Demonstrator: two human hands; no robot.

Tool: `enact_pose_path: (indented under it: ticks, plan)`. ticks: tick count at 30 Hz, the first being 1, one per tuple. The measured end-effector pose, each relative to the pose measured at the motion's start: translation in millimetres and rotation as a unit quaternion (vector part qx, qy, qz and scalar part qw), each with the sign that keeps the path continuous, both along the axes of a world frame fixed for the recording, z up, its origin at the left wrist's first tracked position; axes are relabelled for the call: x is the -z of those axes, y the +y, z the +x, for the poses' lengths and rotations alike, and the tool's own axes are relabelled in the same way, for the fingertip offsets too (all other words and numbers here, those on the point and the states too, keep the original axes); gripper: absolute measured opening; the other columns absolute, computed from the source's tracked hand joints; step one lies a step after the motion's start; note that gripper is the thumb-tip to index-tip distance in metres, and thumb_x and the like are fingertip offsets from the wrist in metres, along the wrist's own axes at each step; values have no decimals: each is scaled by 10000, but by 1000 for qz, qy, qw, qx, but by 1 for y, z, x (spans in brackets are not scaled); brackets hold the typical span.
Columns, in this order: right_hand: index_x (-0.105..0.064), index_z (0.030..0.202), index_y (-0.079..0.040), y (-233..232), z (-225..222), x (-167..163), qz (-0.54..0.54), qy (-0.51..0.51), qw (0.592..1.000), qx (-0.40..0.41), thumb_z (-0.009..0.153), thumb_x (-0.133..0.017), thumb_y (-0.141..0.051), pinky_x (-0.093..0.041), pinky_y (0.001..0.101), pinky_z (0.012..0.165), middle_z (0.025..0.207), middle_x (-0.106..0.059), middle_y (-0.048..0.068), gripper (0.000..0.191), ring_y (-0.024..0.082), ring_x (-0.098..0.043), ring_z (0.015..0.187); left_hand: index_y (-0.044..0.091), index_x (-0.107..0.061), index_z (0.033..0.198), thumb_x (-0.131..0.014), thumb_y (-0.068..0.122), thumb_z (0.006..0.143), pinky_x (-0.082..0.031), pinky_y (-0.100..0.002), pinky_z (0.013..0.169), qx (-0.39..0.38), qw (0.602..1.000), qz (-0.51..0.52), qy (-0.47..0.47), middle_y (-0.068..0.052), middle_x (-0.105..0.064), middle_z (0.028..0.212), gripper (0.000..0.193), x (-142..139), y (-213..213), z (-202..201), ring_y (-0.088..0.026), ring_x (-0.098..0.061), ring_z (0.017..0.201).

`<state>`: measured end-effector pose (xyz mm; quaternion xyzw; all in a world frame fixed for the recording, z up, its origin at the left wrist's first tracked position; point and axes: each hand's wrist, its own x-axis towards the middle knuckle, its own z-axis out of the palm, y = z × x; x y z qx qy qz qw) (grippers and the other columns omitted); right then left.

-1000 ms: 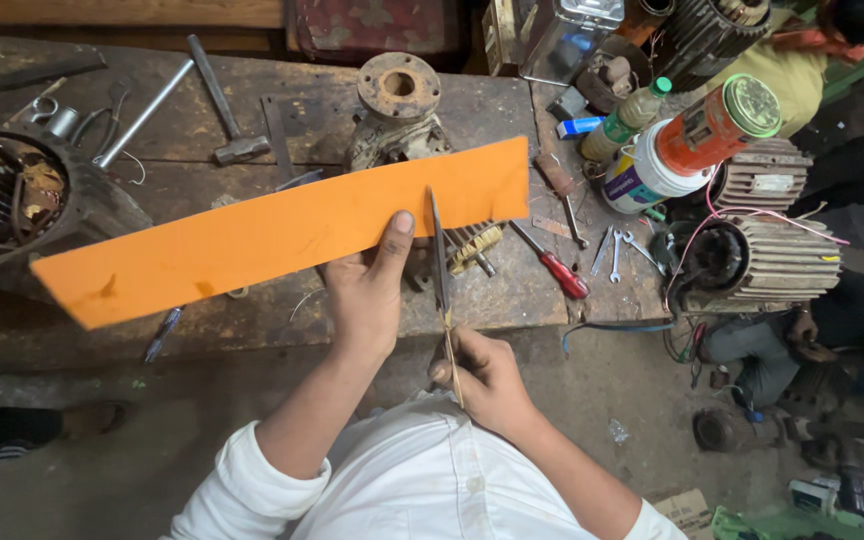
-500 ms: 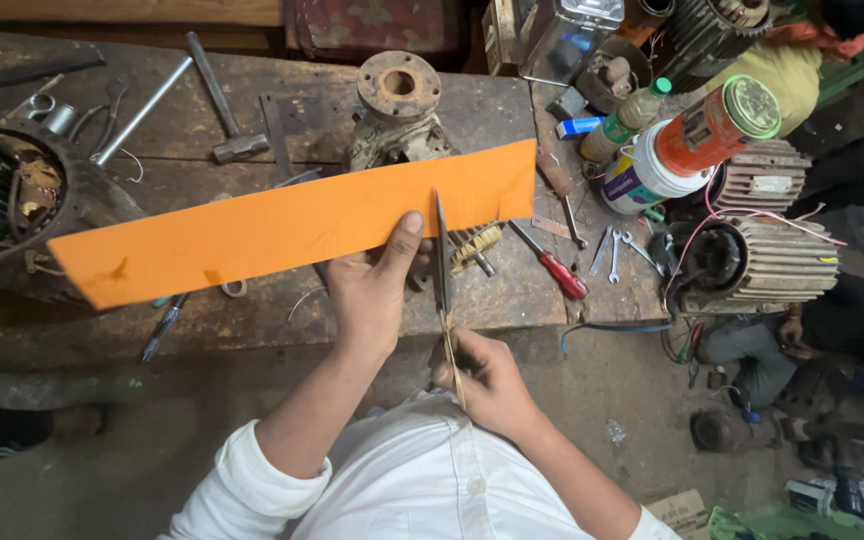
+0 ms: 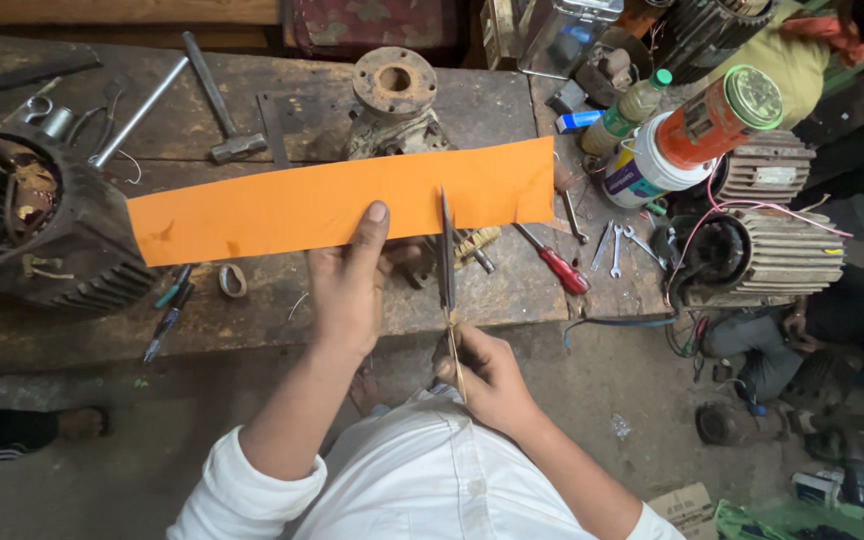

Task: The person assembles an electric motor by placing a flange onto the shaft, using a screwdriver to adjust the shaft, and cutting an orange sheet into a fringed ring to fit around the shaft. The person then places a metal housing over the assembly.

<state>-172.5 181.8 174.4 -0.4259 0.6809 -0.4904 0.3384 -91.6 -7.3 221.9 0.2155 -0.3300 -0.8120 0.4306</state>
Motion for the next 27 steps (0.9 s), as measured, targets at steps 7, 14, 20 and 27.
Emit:
enact_pose_path:
  ticks: [7,14,20,27]
  plan:
    - [-593,923,-33,2,3,-4,-21,-16,999,-27,938,-716,-311,-461,267,661,791,-572,-9,304,85,-504,742,40,-658,1230,-683,191,1020,-634,-325,800,-36,997,-53,-42,-41,-708,1124,259,2,9,0,-145,-705,986]
    - [-607,940,-20,2,5,-3,-19,-55,998,-26,943,-712,-323,-464,289,663,787,-588,22,320,99,-529,745,17,-657,1238,-680,192,1031,-610,-303,864,-48,993,-89,-58,-31,-707,1144,272,2,12,-2,-119,-690,1020]
    - [-615,961,-7,4,1,-3,-32,17,999,-5,891,-750,-342,-485,279,675,790,-600,26,368,99,-556,746,-11,-664,1223,-685,211,1051,-543,-271,890,-74,980,-141,-116,-22,-691,1116,282,5,20,-11,-102,-642,995]
    - [-640,916,-14,11,-12,2,4,-67,998,-1,910,-759,-311,-504,287,677,788,-665,31,320,101,-591,740,-11,-671,1197,-708,208,1025,-508,-270,833,-47,988,-79,-125,-10,-681,1056,280,16,26,-32,-99,-610,937]
